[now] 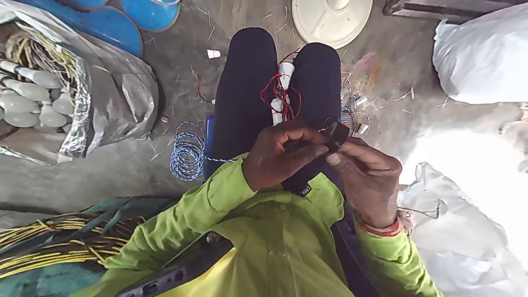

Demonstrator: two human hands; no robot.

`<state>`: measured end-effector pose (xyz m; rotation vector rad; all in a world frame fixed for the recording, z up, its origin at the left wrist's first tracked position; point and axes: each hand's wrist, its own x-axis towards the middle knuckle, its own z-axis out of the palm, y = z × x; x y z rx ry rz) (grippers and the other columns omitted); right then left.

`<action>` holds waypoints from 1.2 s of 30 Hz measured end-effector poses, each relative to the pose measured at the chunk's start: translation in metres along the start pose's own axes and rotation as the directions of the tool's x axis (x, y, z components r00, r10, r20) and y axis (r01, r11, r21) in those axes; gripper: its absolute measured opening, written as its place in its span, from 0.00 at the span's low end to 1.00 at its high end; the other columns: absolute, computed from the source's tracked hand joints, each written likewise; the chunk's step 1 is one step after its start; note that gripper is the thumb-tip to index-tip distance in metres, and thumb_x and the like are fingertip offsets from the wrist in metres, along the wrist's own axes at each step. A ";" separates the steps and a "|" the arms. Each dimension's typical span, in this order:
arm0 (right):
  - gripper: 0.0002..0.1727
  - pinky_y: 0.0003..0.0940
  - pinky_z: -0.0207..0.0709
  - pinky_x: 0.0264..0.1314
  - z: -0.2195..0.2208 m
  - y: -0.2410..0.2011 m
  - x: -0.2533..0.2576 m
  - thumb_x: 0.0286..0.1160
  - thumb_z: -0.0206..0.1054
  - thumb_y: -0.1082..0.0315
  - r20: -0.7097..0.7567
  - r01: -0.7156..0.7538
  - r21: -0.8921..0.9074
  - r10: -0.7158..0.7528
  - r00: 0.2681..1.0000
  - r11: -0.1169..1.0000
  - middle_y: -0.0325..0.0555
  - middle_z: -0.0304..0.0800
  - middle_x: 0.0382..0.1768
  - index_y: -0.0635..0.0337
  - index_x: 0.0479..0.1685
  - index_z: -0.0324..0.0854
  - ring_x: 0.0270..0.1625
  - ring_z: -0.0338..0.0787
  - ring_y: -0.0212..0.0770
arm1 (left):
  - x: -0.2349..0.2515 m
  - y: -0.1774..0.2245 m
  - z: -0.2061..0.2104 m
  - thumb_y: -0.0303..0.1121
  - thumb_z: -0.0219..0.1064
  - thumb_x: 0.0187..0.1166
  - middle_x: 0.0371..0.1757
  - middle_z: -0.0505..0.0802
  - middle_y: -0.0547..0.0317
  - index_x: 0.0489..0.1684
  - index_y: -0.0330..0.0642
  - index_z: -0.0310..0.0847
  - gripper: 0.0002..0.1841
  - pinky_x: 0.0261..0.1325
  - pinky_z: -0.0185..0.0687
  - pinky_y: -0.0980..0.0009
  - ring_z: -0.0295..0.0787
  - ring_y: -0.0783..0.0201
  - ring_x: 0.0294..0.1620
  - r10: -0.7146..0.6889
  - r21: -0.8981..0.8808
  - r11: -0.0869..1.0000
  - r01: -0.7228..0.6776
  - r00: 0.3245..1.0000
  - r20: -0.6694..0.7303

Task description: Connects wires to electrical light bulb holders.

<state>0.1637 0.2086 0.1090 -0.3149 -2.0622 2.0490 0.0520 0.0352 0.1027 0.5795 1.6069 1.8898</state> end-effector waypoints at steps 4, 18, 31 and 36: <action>0.08 0.30 0.90 0.57 0.000 -0.001 0.000 0.71 0.78 0.70 -0.012 0.014 -0.041 -0.014 1.000 0.999 0.38 0.94 0.52 0.55 0.47 0.94 0.54 0.92 0.34 | -0.001 0.005 0.000 0.21 0.72 0.74 0.43 0.92 0.55 0.42 0.31 0.89 0.04 0.44 0.90 0.75 0.90 0.70 0.41 0.017 0.021 1.000 -0.017 1.000 -0.001; 0.17 0.47 0.64 0.80 -0.024 -0.015 0.014 0.88 0.59 0.58 0.330 0.395 -0.615 -0.232 0.915 0.683 0.47 0.90 0.63 0.56 0.58 0.90 0.73 0.80 0.46 | 0.004 0.011 -0.010 0.26 0.67 0.79 0.48 0.90 0.52 0.44 0.36 0.93 0.08 0.54 0.85 0.76 0.87 0.68 0.50 0.134 0.380 0.900 -0.215 0.964 0.229; 0.06 0.25 0.87 0.53 -0.013 -0.015 0.000 0.75 0.75 0.62 0.077 -0.011 -0.295 0.035 0.996 0.955 0.31 0.91 0.48 0.51 0.44 0.89 0.51 0.89 0.28 | 0.002 0.011 -0.003 0.26 0.71 0.77 0.49 0.94 0.47 0.46 0.29 0.92 0.08 0.58 0.90 0.72 0.92 0.66 0.51 0.223 0.291 0.925 -0.243 0.970 0.100; 0.07 0.26 0.87 0.54 -0.010 -0.013 -0.001 0.71 0.78 0.63 0.029 0.017 -0.335 -0.007 1.000 0.942 0.29 0.93 0.47 0.50 0.44 0.92 0.52 0.90 0.29 | -0.002 0.013 0.003 0.25 0.70 0.75 0.50 0.95 0.42 0.46 0.29 0.94 0.10 0.58 0.88 0.73 0.94 0.61 0.53 0.346 0.522 0.767 -0.374 0.925 0.153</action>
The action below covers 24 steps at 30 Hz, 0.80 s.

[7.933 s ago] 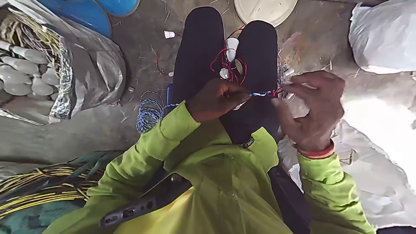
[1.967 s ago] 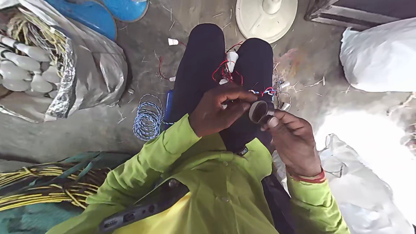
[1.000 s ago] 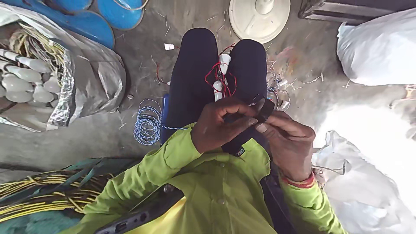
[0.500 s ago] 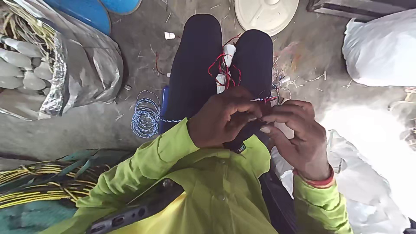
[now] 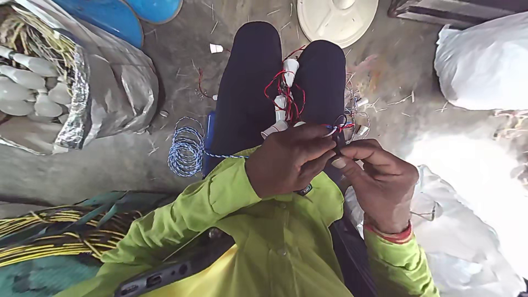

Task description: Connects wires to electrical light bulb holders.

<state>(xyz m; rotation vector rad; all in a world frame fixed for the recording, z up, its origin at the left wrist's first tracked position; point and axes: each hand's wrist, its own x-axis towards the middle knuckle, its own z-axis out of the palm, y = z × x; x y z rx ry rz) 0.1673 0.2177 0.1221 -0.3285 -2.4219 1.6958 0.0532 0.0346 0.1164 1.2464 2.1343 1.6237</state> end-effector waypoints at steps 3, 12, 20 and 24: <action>0.07 0.26 0.87 0.54 0.003 0.001 0.000 0.69 0.79 0.64 -0.023 0.014 -0.009 -0.014 1.000 1.000 0.30 0.93 0.47 0.50 0.44 0.93 0.52 0.91 0.29 | -0.004 -0.001 0.006 0.25 0.69 0.74 0.51 0.95 0.38 0.45 0.29 0.93 0.10 0.58 0.89 0.69 0.95 0.54 0.53 0.093 0.148 0.985 -0.092 0.996 0.004; 0.06 0.25 0.88 0.52 0.006 0.000 -0.002 0.69 0.79 0.66 -0.009 -0.059 0.109 0.060 0.998 0.992 0.30 0.93 0.44 0.51 0.43 0.93 0.49 0.91 0.28 | 0.000 -0.006 0.008 0.24 0.69 0.74 0.48 0.95 0.41 0.39 0.29 0.92 0.07 0.58 0.88 0.72 0.95 0.57 0.52 0.113 0.112 0.987 -0.111 0.993 -0.014; 0.07 0.25 0.88 0.51 0.005 -0.001 -0.001 0.68 0.80 0.66 -0.019 -0.045 0.099 0.047 0.999 0.994 0.30 0.94 0.44 0.51 0.43 0.94 0.48 0.91 0.28 | 0.000 -0.005 0.000 0.24 0.68 0.76 0.52 0.95 0.39 0.45 0.29 0.93 0.09 0.61 0.87 0.72 0.94 0.56 0.55 0.106 0.071 0.991 -0.109 0.993 0.050; 0.07 0.24 0.88 0.50 0.007 -0.001 0.000 0.67 0.80 0.68 -0.033 -0.040 0.102 0.043 0.999 0.994 0.31 0.93 0.45 0.52 0.43 0.94 0.48 0.91 0.28 | 0.000 -0.009 0.005 0.24 0.68 0.77 0.51 0.94 0.39 0.44 0.27 0.91 0.09 0.62 0.87 0.69 0.94 0.53 0.55 0.187 0.179 0.964 -0.196 0.980 0.064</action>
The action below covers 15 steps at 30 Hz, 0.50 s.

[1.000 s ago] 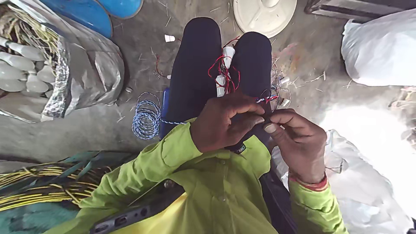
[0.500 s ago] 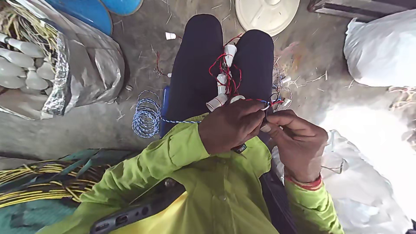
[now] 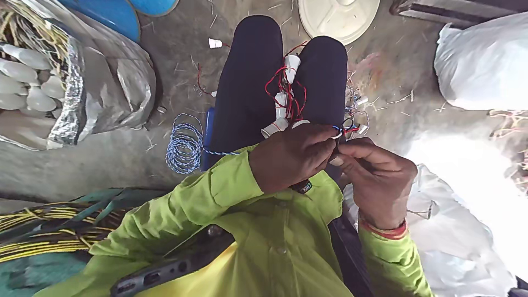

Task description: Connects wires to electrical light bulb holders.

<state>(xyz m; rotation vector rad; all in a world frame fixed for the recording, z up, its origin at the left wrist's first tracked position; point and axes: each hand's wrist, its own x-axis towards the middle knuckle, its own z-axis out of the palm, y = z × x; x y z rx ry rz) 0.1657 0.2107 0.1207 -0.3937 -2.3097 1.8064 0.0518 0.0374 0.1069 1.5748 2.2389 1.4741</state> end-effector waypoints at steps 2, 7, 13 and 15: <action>0.07 0.24 0.88 0.50 0.001 0.000 0.000 0.66 0.80 0.69 0.004 -0.013 0.010 0.013 1.000 1.000 0.31 0.94 0.45 0.52 0.42 0.94 0.48 0.91 0.29 | -0.001 -0.003 0.002 0.25 0.67 0.77 0.50 0.94 0.38 0.43 0.27 0.91 0.09 0.62 0.87 0.68 0.94 0.52 0.55 0.023 0.003 1.000 -0.023 1.000 -0.012; 0.08 0.25 0.89 0.51 -0.001 0.003 0.001 0.67 0.81 0.67 0.051 -0.020 0.064 0.016 0.999 0.998 0.31 0.94 0.44 0.51 0.44 0.94 0.47 0.92 0.29 | 0.002 -0.005 0.001 0.22 0.69 0.69 0.44 0.95 0.43 0.34 0.27 0.92 0.06 0.52 0.88 0.75 0.93 0.63 0.47 -0.154 -0.283 0.951 0.125 0.985 -0.082; 0.08 0.23 0.89 0.50 -0.004 0.004 0.003 0.68 0.81 0.65 0.088 -0.036 0.068 0.030 0.996 0.997 0.28 0.95 0.44 0.50 0.44 0.94 0.46 0.92 0.26 | 0.001 -0.010 -0.009 0.25 0.70 0.74 0.48 0.95 0.45 0.41 0.27 0.92 0.08 0.56 0.89 0.75 0.93 0.67 0.51 -0.251 -0.485 0.841 0.239 0.967 0.041; 0.07 0.24 0.89 0.49 -0.003 0.003 0.003 0.68 0.81 0.66 0.086 -0.043 0.066 0.037 0.996 0.997 0.30 0.95 0.43 0.51 0.43 0.94 0.45 0.92 0.27 | 0.001 -0.009 -0.012 0.28 0.71 0.75 0.50 0.95 0.44 0.44 0.29 0.93 0.10 0.59 0.88 0.73 0.93 0.64 0.54 -0.205 -0.403 0.890 0.212 0.977 0.062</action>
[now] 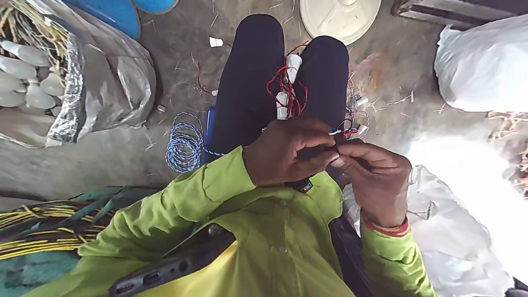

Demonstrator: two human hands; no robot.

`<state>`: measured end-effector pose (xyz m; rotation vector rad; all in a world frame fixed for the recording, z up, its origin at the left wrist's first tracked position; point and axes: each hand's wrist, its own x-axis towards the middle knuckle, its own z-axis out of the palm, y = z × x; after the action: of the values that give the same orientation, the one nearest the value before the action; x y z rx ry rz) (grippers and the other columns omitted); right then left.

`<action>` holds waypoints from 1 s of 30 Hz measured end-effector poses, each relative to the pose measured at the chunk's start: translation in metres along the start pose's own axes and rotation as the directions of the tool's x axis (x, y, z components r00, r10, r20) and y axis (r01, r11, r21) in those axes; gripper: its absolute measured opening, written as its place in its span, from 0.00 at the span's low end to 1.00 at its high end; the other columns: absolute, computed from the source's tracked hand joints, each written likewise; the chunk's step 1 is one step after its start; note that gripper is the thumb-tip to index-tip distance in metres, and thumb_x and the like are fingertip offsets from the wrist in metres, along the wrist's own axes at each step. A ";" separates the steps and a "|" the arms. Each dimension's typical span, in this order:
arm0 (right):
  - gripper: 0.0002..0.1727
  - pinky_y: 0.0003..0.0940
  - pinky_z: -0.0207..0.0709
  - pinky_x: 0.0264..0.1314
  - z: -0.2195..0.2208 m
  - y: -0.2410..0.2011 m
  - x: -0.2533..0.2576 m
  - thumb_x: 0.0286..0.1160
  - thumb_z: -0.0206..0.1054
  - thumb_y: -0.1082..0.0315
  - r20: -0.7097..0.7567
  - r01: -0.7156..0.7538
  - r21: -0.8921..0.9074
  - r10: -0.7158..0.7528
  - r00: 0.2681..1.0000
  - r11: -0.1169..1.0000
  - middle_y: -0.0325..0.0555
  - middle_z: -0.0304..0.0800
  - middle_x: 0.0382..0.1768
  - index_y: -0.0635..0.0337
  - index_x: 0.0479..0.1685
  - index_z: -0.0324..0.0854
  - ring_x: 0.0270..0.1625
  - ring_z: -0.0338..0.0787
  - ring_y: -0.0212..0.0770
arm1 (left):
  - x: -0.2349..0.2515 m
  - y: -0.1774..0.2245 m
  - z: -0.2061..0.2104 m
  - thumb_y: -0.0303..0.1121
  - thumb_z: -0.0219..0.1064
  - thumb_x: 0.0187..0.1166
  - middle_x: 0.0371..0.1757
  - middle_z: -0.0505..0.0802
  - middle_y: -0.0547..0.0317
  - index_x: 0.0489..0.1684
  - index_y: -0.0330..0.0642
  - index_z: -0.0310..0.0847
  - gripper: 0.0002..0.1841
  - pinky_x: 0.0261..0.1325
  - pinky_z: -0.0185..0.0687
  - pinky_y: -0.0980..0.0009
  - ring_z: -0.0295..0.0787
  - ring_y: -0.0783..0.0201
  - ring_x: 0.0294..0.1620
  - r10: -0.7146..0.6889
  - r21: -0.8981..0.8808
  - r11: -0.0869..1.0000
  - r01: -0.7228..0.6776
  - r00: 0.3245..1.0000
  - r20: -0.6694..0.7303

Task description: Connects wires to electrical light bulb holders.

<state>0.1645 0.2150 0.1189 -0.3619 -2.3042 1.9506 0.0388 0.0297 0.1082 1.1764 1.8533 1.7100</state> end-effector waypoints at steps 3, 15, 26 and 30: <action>0.07 0.24 0.90 0.50 0.002 0.000 0.001 0.67 0.81 0.67 0.001 -0.011 0.020 0.011 1.000 1.000 0.32 0.95 0.43 0.53 0.42 0.94 0.46 0.92 0.28 | -0.002 0.002 0.001 0.27 0.70 0.76 0.50 0.95 0.42 0.45 0.30 0.94 0.10 0.59 0.87 0.73 0.93 0.60 0.53 0.093 0.200 0.975 -0.098 0.995 0.032; 0.09 0.27 0.91 0.51 0.003 -0.002 0.001 0.66 0.80 0.72 0.038 -0.056 -0.056 0.058 0.998 0.997 0.36 0.97 0.44 0.59 0.44 0.94 0.46 0.94 0.30 | -0.007 -0.015 0.004 0.25 0.65 0.80 0.48 0.93 0.37 0.41 0.28 0.90 0.09 0.57 0.88 0.65 0.93 0.50 0.51 0.351 0.429 0.808 -0.404 0.915 0.200; 0.08 0.23 0.90 0.45 -0.003 -0.004 0.002 0.69 0.79 0.67 0.103 -0.096 0.022 0.094 0.990 0.995 0.32 0.96 0.43 0.54 0.46 0.94 0.42 0.93 0.27 | -0.008 -0.010 0.015 0.19 0.68 0.72 0.35 0.94 0.59 0.32 0.31 0.90 0.04 0.33 0.83 0.82 0.85 0.80 0.29 -0.356 -0.459 0.845 0.276 0.929 -0.097; 0.08 0.23 0.90 0.44 -0.004 -0.002 0.001 0.70 0.79 0.67 0.097 -0.101 0.066 0.094 0.991 0.993 0.32 0.96 0.41 0.53 0.46 0.93 0.40 0.92 0.27 | -0.007 -0.011 0.008 0.23 0.66 0.81 0.38 0.95 0.57 0.40 0.28 0.90 0.07 0.39 0.87 0.79 0.88 0.77 0.34 -0.326 -0.437 0.856 0.274 0.944 -0.047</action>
<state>0.1641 0.2192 0.1218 -0.3911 -2.3064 2.1339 0.0452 0.0301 0.0940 0.5863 1.5106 1.8977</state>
